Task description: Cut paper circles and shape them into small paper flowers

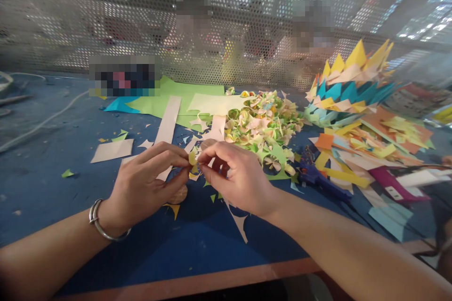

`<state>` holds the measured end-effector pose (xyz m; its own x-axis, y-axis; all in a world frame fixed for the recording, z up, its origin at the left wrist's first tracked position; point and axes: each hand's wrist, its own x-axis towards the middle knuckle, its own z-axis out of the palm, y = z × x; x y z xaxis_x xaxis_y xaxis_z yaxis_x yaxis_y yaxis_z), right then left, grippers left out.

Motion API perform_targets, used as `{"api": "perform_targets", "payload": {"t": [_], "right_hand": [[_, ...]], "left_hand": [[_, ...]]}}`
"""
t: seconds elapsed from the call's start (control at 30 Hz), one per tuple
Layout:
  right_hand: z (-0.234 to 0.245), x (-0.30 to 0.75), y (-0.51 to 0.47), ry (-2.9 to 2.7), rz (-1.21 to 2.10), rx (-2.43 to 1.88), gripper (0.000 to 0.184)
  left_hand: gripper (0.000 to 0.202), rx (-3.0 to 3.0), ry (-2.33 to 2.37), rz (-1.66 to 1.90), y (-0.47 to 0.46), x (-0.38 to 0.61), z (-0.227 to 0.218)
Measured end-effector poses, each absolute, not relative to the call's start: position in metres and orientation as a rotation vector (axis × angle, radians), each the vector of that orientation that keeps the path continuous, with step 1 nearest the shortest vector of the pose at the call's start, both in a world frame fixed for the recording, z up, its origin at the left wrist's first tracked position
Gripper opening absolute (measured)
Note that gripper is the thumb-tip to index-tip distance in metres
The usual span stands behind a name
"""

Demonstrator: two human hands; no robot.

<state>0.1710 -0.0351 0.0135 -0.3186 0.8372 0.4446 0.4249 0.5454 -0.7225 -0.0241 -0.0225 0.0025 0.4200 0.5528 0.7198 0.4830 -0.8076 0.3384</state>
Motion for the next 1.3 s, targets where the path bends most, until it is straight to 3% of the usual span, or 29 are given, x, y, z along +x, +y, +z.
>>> {"api": "perform_targets", "payload": {"t": [0.47,0.83,1.07,1.3], "right_hand": [[0.0163,0.1707,-0.0362,-1.983,0.538,-1.035,0.005],[0.0127,0.1719,-0.0346,-1.846,0.726,-1.126,0.023],[0.0156,0.1694,-0.0351,-1.852,0.817,-1.143,0.017],[0.0147,0.1691,-0.0345,-1.915,0.691,-1.136,0.012]], "left_hand": [[0.013,2.53,0.945,1.368,-0.0229,-0.0242,0.0022],[0.014,2.362,1.024,1.485,-0.0216,-0.025,0.0038],[0.014,2.392,1.04,1.49,-0.0232,-0.0251,0.0038],[0.012,2.385,0.968,1.444,-0.0245,-0.0228,0.0014]]}}
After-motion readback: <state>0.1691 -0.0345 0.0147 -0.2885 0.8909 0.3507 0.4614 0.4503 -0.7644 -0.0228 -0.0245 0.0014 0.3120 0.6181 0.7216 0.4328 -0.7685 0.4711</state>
